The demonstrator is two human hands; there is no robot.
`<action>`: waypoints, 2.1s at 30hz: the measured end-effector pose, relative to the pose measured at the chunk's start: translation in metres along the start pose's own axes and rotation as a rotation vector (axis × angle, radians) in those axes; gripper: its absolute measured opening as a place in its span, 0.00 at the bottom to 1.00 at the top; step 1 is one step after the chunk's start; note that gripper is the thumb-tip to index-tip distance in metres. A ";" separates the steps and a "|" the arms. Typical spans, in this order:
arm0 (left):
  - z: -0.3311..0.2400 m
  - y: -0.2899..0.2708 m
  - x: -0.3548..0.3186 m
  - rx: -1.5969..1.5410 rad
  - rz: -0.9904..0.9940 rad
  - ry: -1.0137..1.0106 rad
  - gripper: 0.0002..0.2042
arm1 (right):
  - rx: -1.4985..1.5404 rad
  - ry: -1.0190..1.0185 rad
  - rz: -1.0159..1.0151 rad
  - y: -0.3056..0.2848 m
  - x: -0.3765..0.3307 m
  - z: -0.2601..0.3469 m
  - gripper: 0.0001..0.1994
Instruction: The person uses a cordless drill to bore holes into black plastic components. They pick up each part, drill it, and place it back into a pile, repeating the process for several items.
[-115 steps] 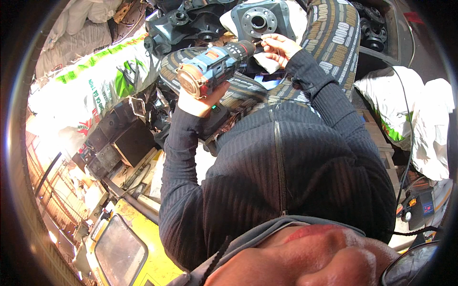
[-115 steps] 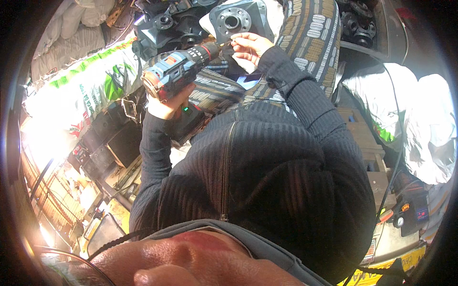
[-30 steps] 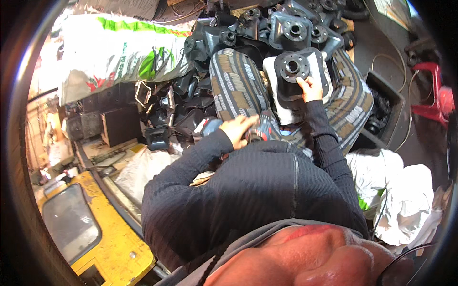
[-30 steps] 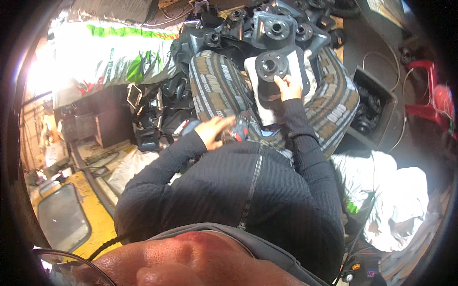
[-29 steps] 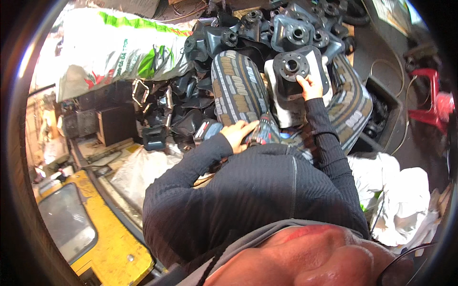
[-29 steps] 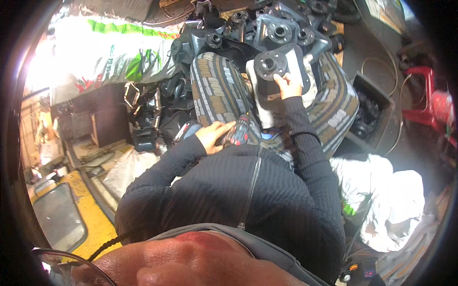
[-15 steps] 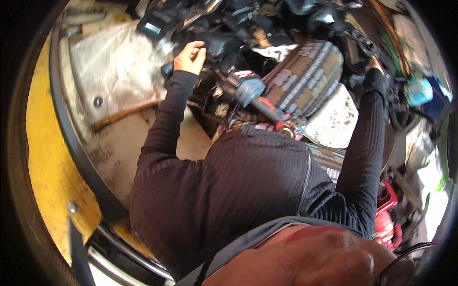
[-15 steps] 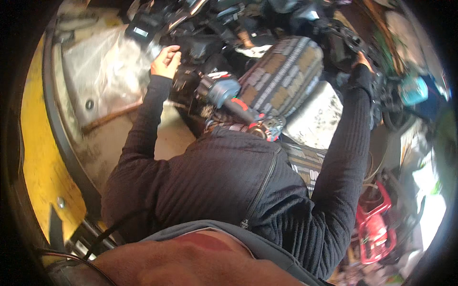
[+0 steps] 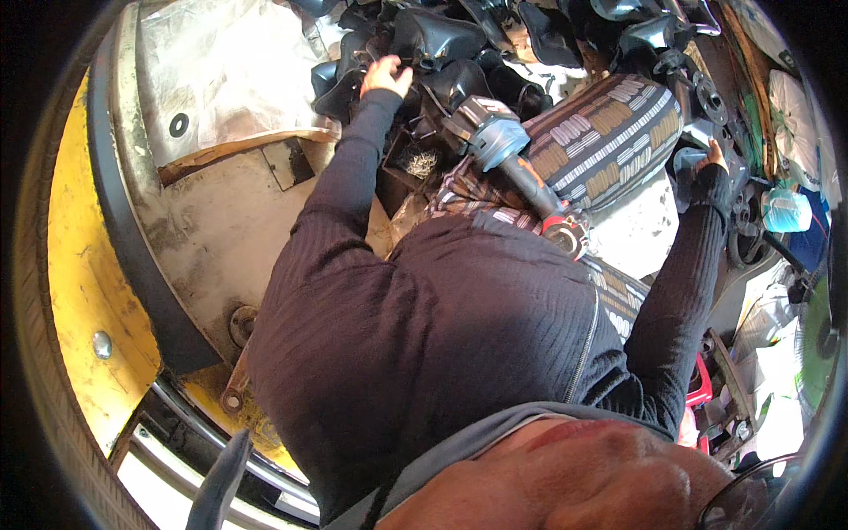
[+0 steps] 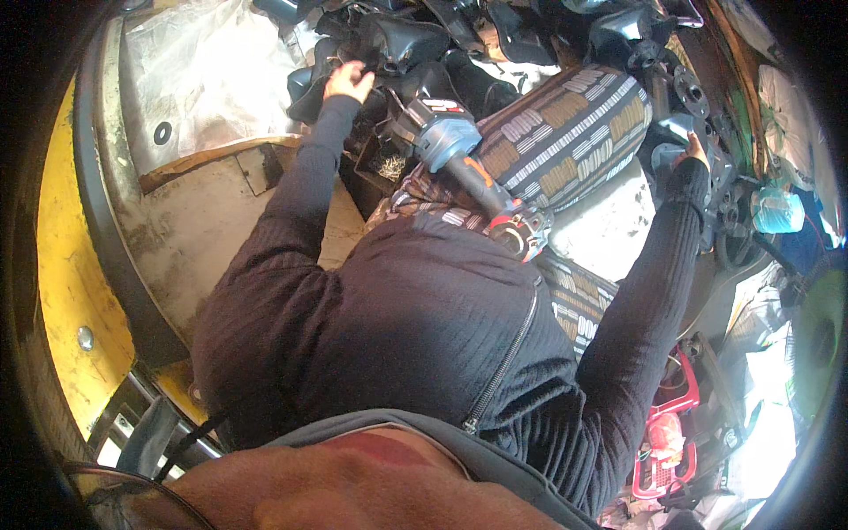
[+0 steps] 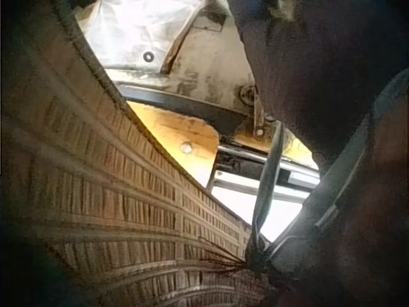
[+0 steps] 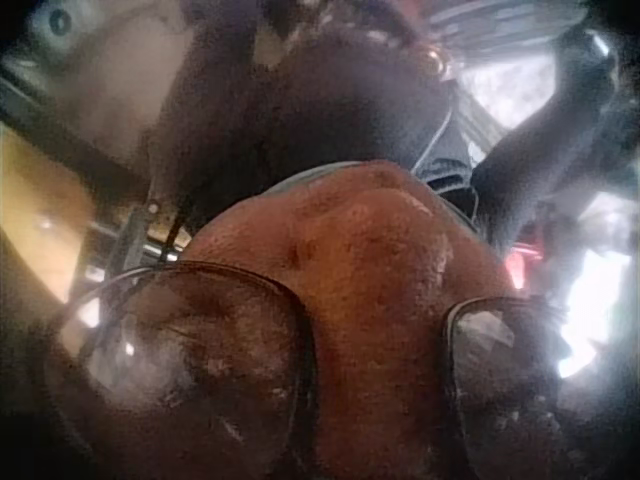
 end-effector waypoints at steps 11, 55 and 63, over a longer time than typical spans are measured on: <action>-0.066 0.020 0.152 0.947 0.655 0.592 0.25 | 0.138 -0.297 0.211 -0.089 -0.172 -0.117 0.20; -0.176 -0.048 0.008 -0.797 0.700 0.205 0.08 | -0.697 -0.776 -0.318 -0.106 -0.226 -0.205 0.14; 0.046 0.121 -0.158 0.408 0.953 -0.095 0.18 | 0.392 -0.115 0.261 -0.146 -0.197 -0.214 0.14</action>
Point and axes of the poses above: each hand's wrist, its own x-axis towards the middle knuckle, its own y-axis out of the palm, z = x × y, the point moved 2 cm from there along x, towards the middle knuckle, and after that the axes turned 8 degrees about y, right-handed, at the moved point
